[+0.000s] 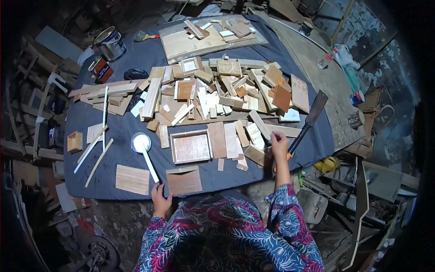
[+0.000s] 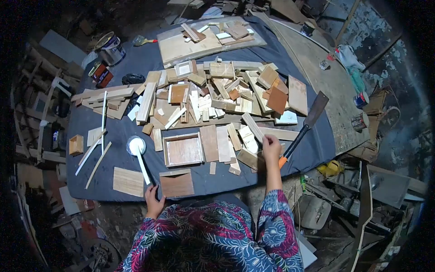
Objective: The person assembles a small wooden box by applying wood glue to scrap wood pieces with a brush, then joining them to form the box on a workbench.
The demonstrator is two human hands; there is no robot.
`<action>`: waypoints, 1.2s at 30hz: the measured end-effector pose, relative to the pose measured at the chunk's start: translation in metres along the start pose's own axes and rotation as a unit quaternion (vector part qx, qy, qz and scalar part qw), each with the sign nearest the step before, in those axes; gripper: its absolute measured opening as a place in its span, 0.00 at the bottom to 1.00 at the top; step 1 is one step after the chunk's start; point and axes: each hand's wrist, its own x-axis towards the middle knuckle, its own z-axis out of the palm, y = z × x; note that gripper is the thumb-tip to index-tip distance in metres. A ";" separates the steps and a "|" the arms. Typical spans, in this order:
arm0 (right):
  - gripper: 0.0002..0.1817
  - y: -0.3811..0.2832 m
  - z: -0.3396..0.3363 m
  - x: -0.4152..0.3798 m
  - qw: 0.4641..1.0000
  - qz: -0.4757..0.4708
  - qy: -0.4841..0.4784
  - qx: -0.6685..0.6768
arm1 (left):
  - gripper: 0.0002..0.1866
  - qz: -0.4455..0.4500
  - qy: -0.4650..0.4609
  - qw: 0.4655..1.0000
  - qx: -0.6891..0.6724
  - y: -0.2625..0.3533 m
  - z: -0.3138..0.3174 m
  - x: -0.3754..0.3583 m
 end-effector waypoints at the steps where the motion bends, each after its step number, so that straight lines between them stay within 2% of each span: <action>1: 0.08 -0.001 0.004 0.010 1.000 0.003 -0.007 -0.001 | 0.26 -0.006 -0.002 1.000 0.003 0.004 0.004 -0.002; 3: 0.08 -0.010 0.014 0.026 0.991 -0.020 -0.070 -0.112 | 0.24 -0.044 0.085 0.995 -0.005 0.011 0.012 -0.007; 4: 0.08 -0.013 0.017 0.031 0.991 -0.021 -0.077 -0.111 | 0.24 -0.051 0.088 0.995 -0.002 0.014 0.014 -0.013; 6: 0.09 -0.018 0.027 0.041 0.985 -0.047 -0.041 -0.161 | 0.23 -0.071 0.129 0.989 -0.027 0.020 0.015 -0.022; 8: 0.09 -0.025 0.039 0.053 0.986 -0.068 -0.034 -0.146 | 0.21 -0.083 0.139 0.986 -0.036 0.019 0.020 -0.039; 12: 0.05 -0.054 0.077 0.084 0.979 -0.187 -0.002 -0.084 | 0.16 -0.135 0.089 0.985 -0.059 0.000 0.030 -0.075; 14: 0.05 -0.070 0.101 0.102 0.959 -0.265 -0.033 -0.093 | 0.14 -0.156 0.064 0.983 -0.066 -0.018 0.040 -0.093; 16: 0.08 -0.084 0.124 0.120 0.942 -0.283 -0.090 -0.154 | 0.12 -0.210 0.047 0.973 -0.080 -0.034 0.048 -0.108; 17: 0.10 -0.087 0.135 0.128 0.930 -0.296 -0.090 -0.201 | 0.11 -0.268 -0.011 0.959 -0.094 -0.028 0.038 -0.108; 20: 0.20 -0.098 0.154 0.146 0.884 -0.318 -0.123 -0.320 | 0.11 -0.328 -0.004 0.940 -0.092 -0.021 0.033 -0.116; 22: 0.18 -0.086 0.161 0.162 0.861 -0.338 -0.141 -0.353 | 0.12 -0.311 0.000 0.947 -0.078 -0.033 0.037 -0.130; 24: 0.15 -0.082 0.158 0.170 0.827 -0.374 -0.154 -0.391 | 0.12 -0.363 -0.023 0.920 -0.148 -0.042 0.042 -0.140; 25: 0.12 -0.078 0.157 0.172 0.833 -0.423 -0.113 -0.339 | 0.12 -0.369 -0.023 0.917 -0.150 -0.042 0.043 -0.145; 26: 0.12 -0.080 0.152 0.171 0.826 -0.422 -0.115 -0.355 | 0.12 -0.370 -0.047 0.918 -0.132 -0.040 0.040 -0.147; 28: 0.11 -0.090 0.142 0.166 0.809 -0.398 -0.108 -0.419 | 0.12 -0.373 -0.071 0.918 -0.116 -0.042 0.038 -0.148; 29: 0.09 -0.095 0.136 0.158 0.812 -0.407 -0.070 -0.412 | 0.12 -0.345 -0.104 0.929 -0.086 -0.048 0.038 -0.149; 30: 0.09 -0.099 0.131 0.150 0.810 -0.410 -0.074 -0.414 | 0.13 -0.315 -0.136 0.938 -0.057 -0.053 0.039 -0.150; 32: 0.07 -0.104 0.124 0.133 0.926 -0.193 -0.131 -0.298 | 0.14 -0.286 -0.170 0.942 -0.032 -0.055 0.047 -0.151; 33: 0.09 -0.089 0.126 0.131 0.956 -0.150 -0.147 -0.207 | 0.14 -0.287 -0.115 0.946 -0.097 -0.053 0.050 -0.148; 34: 0.09 -0.076 0.129 0.129 0.955 -0.151 -0.148 -0.209 | 0.14 -0.287 -0.057 0.943 -0.160 -0.053 0.053 -0.143; 35: 0.11 -0.074 0.132 0.123 0.969 -0.022 -0.243 -0.035 | 0.15 -0.305 -0.089 0.940 -0.122 -0.026 0.031 -0.120; 36: 0.14 -0.074 0.136 0.115 0.929 0.110 -0.325 0.142 | 0.15 -0.306 -0.087 0.940 -0.123 -0.015 0.024 -0.108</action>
